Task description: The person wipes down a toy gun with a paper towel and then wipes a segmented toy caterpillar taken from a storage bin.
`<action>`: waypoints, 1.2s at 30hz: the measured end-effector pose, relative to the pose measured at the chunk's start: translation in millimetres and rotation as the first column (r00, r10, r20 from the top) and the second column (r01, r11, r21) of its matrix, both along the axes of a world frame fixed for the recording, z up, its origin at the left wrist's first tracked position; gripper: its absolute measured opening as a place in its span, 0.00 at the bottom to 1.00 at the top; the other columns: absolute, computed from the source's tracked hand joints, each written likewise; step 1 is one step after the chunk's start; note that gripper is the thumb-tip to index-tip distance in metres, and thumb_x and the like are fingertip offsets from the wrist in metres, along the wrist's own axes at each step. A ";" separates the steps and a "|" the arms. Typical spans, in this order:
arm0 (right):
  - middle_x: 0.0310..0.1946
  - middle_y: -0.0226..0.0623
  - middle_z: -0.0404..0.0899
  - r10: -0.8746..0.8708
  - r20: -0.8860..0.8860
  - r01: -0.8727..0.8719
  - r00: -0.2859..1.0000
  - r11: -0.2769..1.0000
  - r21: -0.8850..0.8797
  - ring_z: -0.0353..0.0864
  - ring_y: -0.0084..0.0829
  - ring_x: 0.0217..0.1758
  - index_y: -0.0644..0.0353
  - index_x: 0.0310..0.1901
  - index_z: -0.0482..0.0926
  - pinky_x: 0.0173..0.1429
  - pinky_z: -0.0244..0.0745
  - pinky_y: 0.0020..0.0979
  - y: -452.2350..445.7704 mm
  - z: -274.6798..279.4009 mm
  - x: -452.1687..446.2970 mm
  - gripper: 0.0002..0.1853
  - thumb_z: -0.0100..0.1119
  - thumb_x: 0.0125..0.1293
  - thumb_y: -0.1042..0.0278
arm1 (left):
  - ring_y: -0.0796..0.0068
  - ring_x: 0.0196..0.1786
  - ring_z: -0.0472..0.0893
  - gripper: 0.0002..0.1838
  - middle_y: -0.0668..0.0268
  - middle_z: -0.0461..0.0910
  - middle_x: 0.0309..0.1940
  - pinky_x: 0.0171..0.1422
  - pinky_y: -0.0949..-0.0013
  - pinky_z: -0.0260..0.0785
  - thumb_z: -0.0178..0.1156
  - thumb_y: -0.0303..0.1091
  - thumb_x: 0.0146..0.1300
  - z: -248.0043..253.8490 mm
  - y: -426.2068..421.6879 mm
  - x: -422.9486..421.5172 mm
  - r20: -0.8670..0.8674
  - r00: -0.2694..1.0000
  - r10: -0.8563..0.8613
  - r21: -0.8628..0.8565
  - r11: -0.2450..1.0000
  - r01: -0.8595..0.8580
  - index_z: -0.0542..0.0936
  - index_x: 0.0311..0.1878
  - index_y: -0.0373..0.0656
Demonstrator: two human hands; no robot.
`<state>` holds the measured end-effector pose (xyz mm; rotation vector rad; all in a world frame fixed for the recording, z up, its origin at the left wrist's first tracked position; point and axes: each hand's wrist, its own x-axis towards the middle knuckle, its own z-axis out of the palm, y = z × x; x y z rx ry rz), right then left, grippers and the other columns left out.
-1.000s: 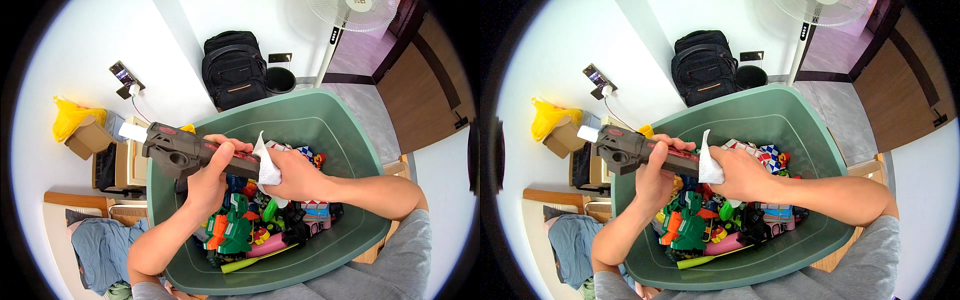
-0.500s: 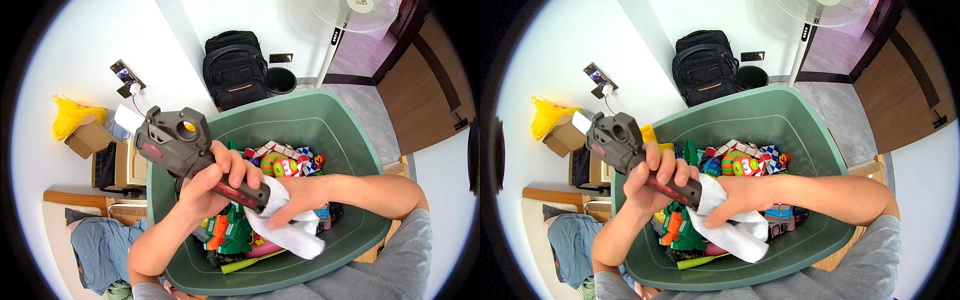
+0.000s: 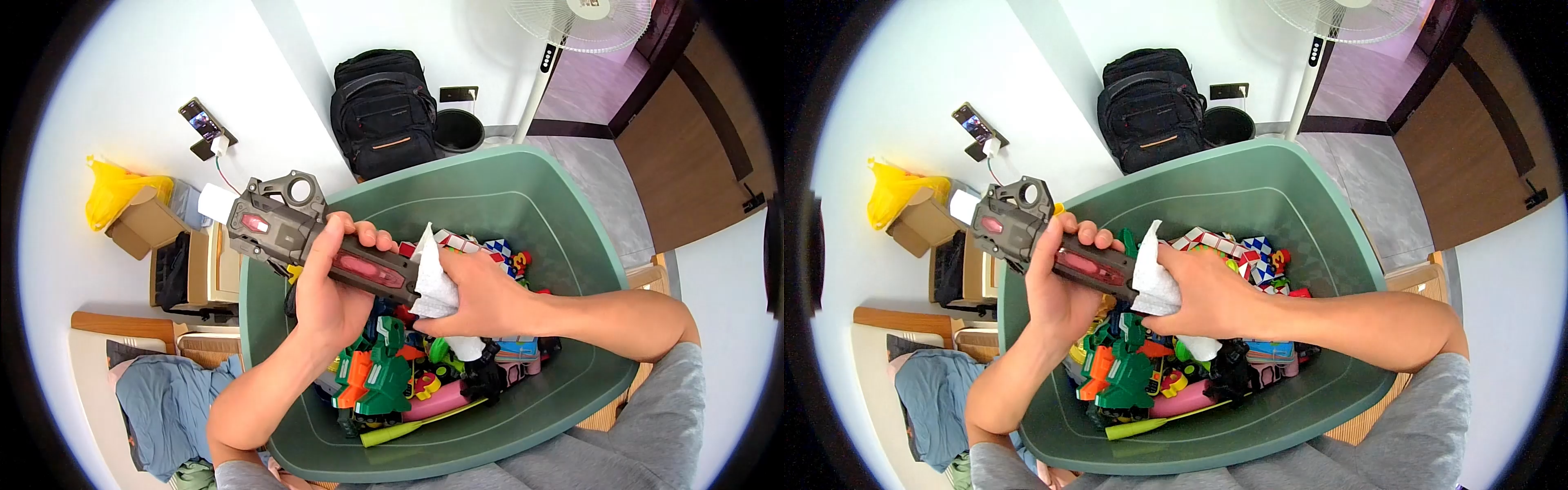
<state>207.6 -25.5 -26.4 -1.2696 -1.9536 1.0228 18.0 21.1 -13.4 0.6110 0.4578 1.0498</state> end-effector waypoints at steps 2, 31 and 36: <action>0.33 0.47 0.82 -0.003 0.005 0.003 1.000 1.000 -0.012 0.83 0.41 0.38 0.67 0.47 0.74 0.44 0.76 0.35 1.1 -2.4 0.5 0.30 0.72 0.45 0.59 | 0.70 0.46 0.71 0.11 0.68 0.72 0.34 0.59 0.61 0.63 0.53 0.45 0.69 1.7 1.2 -0.6 0.016 1.000 0.009 -0.017 1.000 -0.009 0.70 0.38 0.49; 0.53 0.40 0.77 -0.512 -0.727 -0.367 0.457 0.636 -0.679 0.78 0.29 0.52 0.63 0.59 0.70 0.61 0.70 0.35 20.7 18.0 18.1 0.24 0.44 0.72 0.52 | 0.72 0.51 0.74 0.17 0.65 0.75 0.46 0.59 0.62 0.66 0.52 0.49 0.68 5.2 4.1 -6.5 -0.173 0.984 0.046 0.084 0.996 -0.032 0.73 0.50 0.47; 0.52 0.39 0.77 -0.445 -0.764 -0.641 0.467 0.424 -0.640 0.78 0.26 0.50 0.63 0.58 0.71 0.58 0.72 0.33 12.1 21.5 18.5 0.27 0.46 0.71 0.46 | 0.67 0.49 0.71 0.17 0.64 0.73 0.42 0.58 0.63 0.65 0.55 0.49 0.65 6.0 6.8 -9.4 -0.164 0.986 -0.028 0.139 0.989 0.052 0.73 0.46 0.46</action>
